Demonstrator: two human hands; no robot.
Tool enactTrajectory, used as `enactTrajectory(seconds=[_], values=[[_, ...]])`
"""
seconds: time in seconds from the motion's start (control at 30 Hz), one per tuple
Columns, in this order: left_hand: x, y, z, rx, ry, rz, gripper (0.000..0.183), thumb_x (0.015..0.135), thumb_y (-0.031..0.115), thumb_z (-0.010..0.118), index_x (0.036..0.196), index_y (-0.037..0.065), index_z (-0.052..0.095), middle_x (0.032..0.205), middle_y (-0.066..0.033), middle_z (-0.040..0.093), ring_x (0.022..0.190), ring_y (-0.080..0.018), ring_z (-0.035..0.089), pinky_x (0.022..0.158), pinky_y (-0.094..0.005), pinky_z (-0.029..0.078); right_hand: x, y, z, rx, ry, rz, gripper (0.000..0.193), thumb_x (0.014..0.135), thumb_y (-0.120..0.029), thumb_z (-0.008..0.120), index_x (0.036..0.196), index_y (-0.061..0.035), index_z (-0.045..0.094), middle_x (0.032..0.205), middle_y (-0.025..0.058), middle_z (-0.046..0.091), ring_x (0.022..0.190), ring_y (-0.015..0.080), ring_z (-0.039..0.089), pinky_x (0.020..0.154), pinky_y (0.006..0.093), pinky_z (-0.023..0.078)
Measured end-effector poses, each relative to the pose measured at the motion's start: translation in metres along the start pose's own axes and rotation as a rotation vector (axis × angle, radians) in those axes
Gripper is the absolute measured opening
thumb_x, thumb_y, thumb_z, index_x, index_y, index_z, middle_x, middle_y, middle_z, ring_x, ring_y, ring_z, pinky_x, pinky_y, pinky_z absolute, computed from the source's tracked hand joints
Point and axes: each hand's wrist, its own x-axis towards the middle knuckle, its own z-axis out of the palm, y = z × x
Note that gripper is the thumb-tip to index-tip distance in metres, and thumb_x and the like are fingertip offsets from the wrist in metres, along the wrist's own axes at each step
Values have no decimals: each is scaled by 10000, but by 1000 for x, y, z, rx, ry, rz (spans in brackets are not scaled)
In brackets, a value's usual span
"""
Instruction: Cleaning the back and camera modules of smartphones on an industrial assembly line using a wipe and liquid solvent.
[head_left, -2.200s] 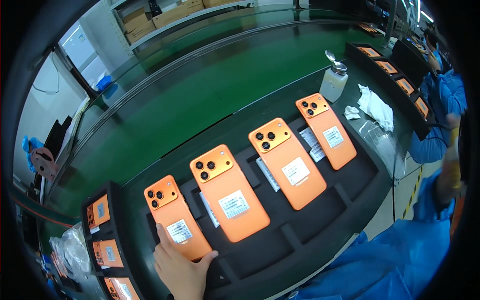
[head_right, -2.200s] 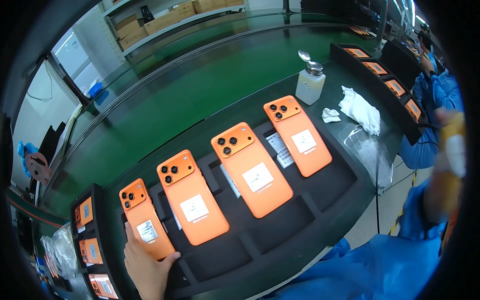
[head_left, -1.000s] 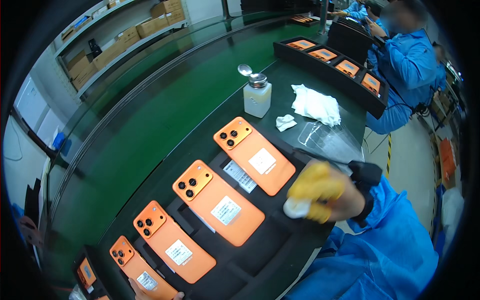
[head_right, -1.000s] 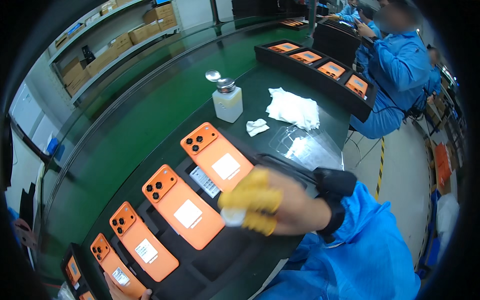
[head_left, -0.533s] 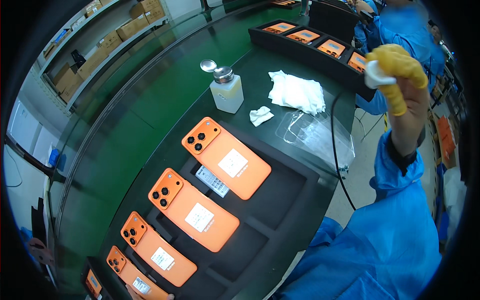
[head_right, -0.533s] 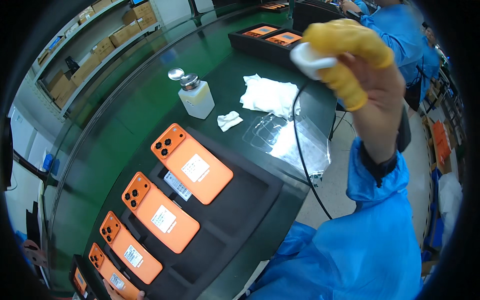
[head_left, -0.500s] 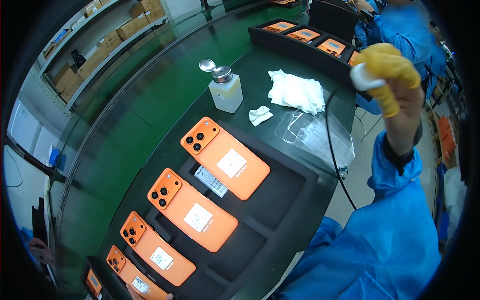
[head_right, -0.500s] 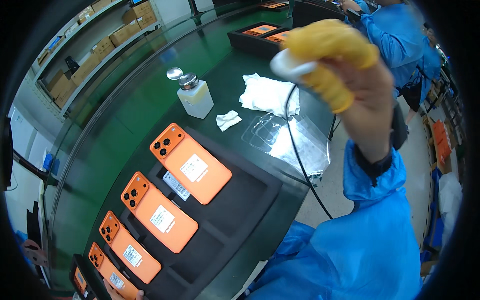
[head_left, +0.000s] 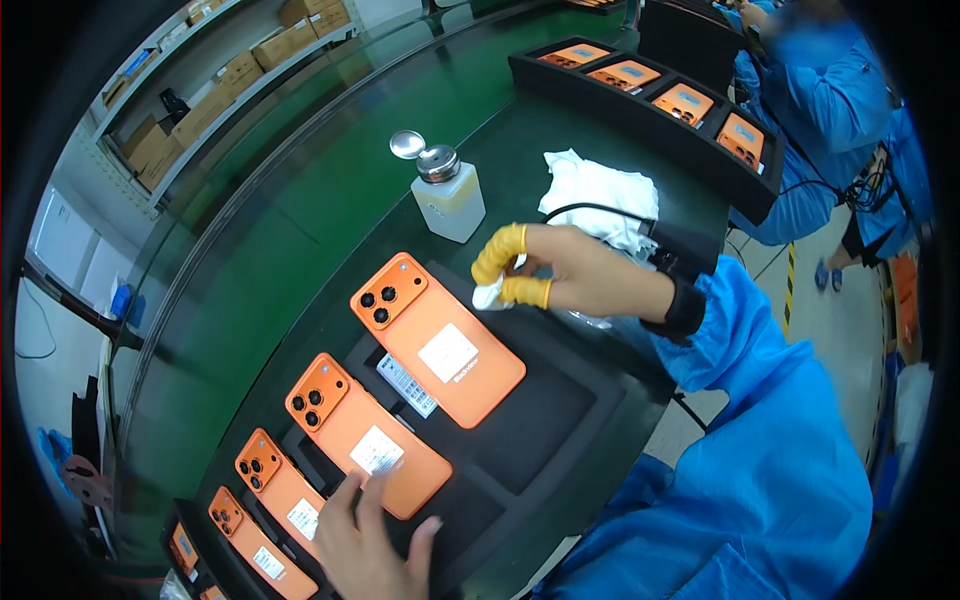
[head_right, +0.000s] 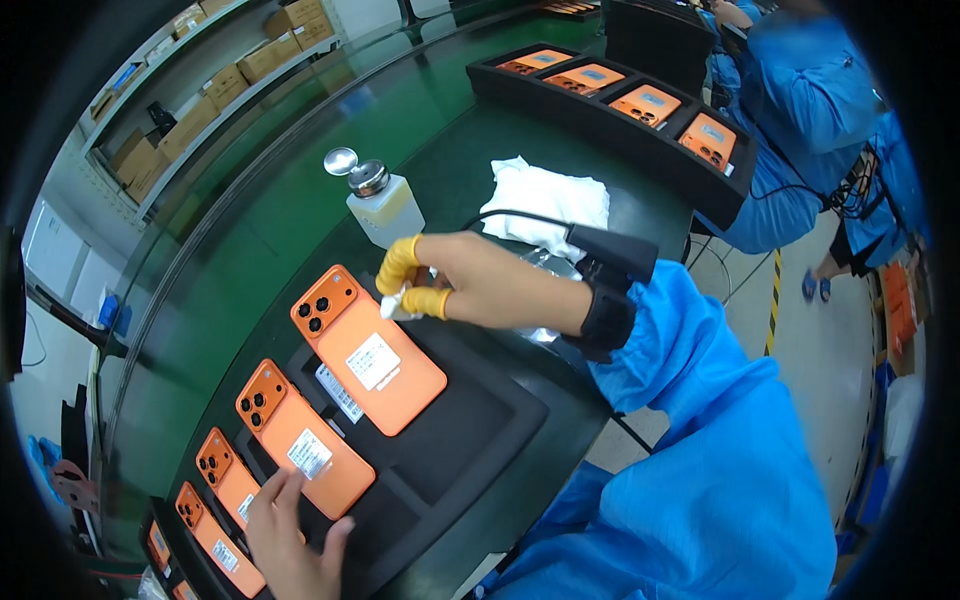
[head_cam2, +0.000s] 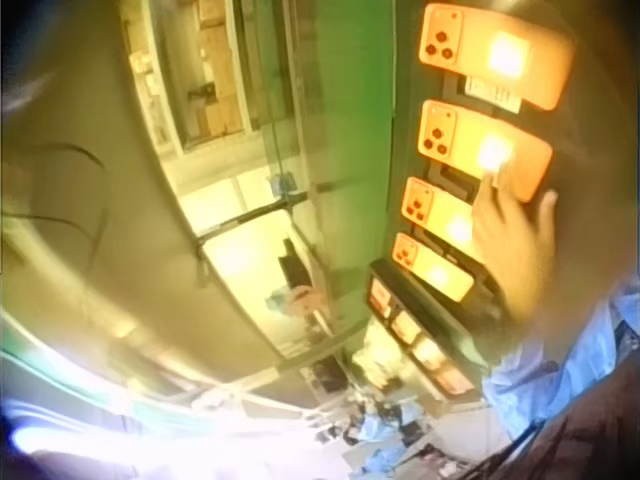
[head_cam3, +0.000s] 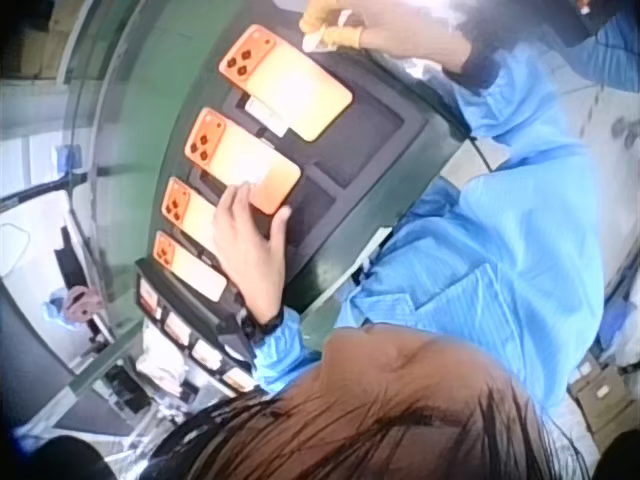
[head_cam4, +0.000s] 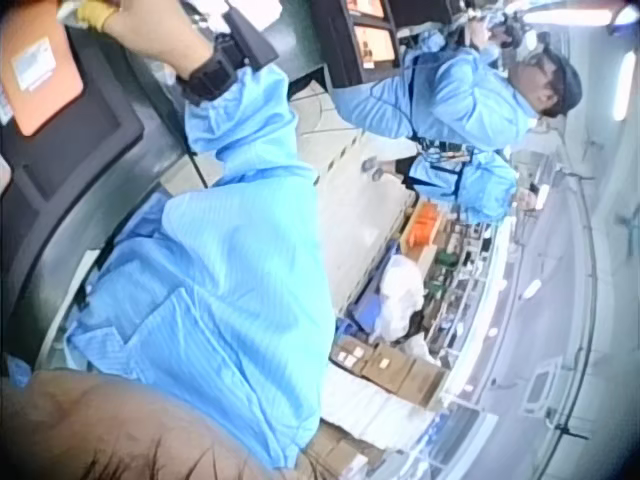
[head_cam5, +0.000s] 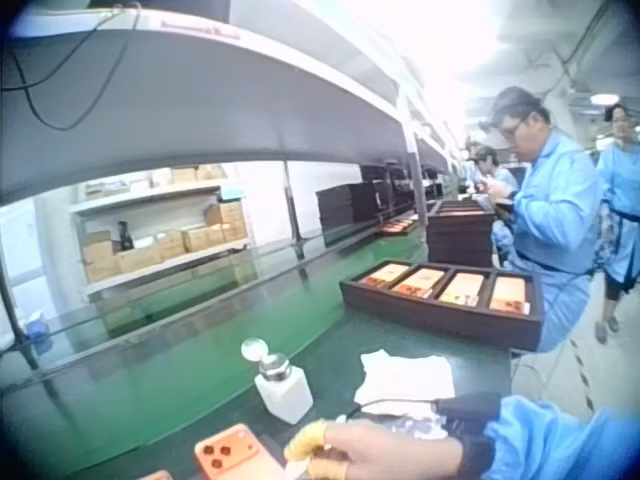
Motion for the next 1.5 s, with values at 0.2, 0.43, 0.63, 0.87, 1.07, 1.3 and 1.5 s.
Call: enactTrajectory(seconds=[0.2, 0.43, 0.63, 0.87, 1.07, 1.3, 1.5], values=[[39, 20, 42, -65, 37, 52, 552, 680, 198, 700, 1150, 29, 463, 1148, -171, 453, 1075, -341, 412, 900, -413, 324, 6, 33, -21, 60, 157, -67, 175, 800, -41, 563, 971, -16, 540, 933, 71, 581, 821, 142, 569, 722, 253, 463], [41, 28, 46, -35, 52, 45, 567, 678, 199, 701, 1167, 41, 462, 1184, -160, 419, 1116, -347, 365, 917, -448, 292, 49, 91, -106, -194, 221, 312, 212, 775, -14, 561, 975, 54, 560, 864, 105, 612, 693, 143, 584, 608, 233, 477], [41, 29, 50, -63, 21, 56, 536, 689, 165, 687, 1171, 56, 479, 1201, -166, 404, 1126, -351, 350, 929, -450, 283, 50, 117, -94, -887, 387, 42, 390, 723, -53, 643, 1095, -35, 529, 1002, 152, 553, 944, 279, 494, 820, 332, 415], [38, 26, 47, -62, 15, 47, 515, 695, 155, 683, 1164, 69, 490, 1213, -172, 390, 1133, -358, 335, 927, -454, 284, 15, 77, -54, -625, 108, -114, 274, 687, -126, 683, 932, -55, 584, 919, 126, 499, 933, 280, 439, 797, 344, 399], [37, 26, 45, -64, 12, 43, 518, 696, 152, 682, 1169, 80, 484, 1208, -191, 387, 1128, -382, 329, 922, -463, 285, 1, 71, -34, -821, -15, -344, 221, 666, -135, 665, 860, -62, 587, 875, 93, 494, 922, 258, 443, 754, 319, 405], [36, 25, 47, -76, 38, 72, 514, 697, 145, 682, 1160, 53, 478, 1207, -200, 386, 1122, -392, 330, 921, -469, 287, 16, 82, -18, -1116, 48, -497, 99, 688, -138, 602, 756, -66, 597, 869, 65, 502, 905, 221, 442, 732, 322, 402], [35, 25, 46, -87, 63, 51, 512, 694, 135, 686, 1152, 39, 477, 1202, -198, 389, 1118, -392, 333, 922, -469, 289, 19, 52, -42, -522, 88, -60, 141, 749, -126, 620, 837, -18, 598, 880, 111, 532, 905, 247, 459, 767, 328, 393]])
